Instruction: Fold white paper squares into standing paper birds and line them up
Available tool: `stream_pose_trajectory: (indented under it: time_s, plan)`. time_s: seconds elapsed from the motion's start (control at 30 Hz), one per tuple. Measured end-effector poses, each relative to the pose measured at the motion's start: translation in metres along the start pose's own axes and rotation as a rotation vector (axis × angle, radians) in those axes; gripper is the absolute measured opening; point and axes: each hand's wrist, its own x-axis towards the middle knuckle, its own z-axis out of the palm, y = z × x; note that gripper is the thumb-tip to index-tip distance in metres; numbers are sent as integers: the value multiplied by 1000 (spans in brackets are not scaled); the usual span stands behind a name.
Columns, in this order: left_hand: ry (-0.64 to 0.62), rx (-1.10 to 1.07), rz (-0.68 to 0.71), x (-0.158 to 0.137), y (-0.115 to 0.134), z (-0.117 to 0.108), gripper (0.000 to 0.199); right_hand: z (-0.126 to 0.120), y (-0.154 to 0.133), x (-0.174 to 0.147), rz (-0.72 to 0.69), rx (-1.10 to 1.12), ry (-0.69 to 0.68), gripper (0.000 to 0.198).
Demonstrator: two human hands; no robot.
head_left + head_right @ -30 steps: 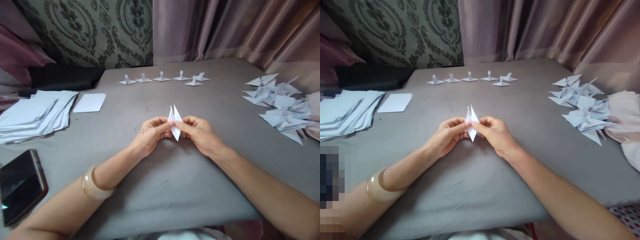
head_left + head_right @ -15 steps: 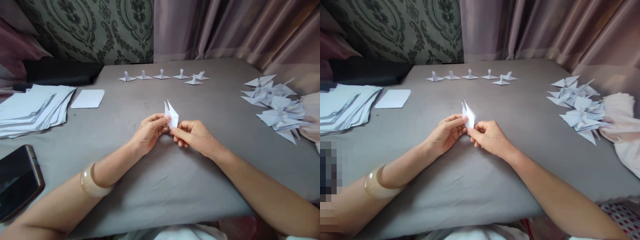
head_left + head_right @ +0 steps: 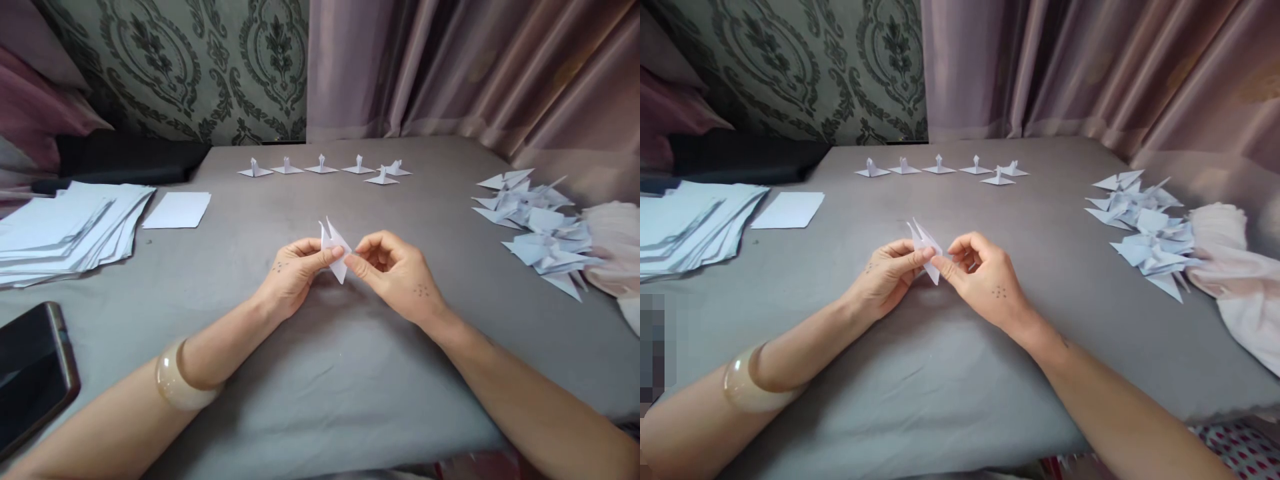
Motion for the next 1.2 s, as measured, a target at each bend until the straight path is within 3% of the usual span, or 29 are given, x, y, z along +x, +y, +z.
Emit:
stream_pose_trajectory:
  time_s: [0.13, 0.4, 0.63, 1.03, 1.2]
  plan:
    - [-21, 27, -22, 0, -1, 0, 17, -1, 1, 1, -45, 66, 27, 22]
    - [-144, 174, -53, -5, 0, -2, 15, -5, -4, 2, -14, 110, -122, 19]
    - [-174, 260, -106, -8, 4, 2, 15, -6, -5, 3, 71, 225, -143, 16]
    - [-206, 298, -91, -9, 3, 4, 19, -6, -2, 4, 128, 304, -50, 14]
    - [-169, 285, 53, -9, -3, 4, 34, -2, 3, 4, 123, 353, 50, 18]
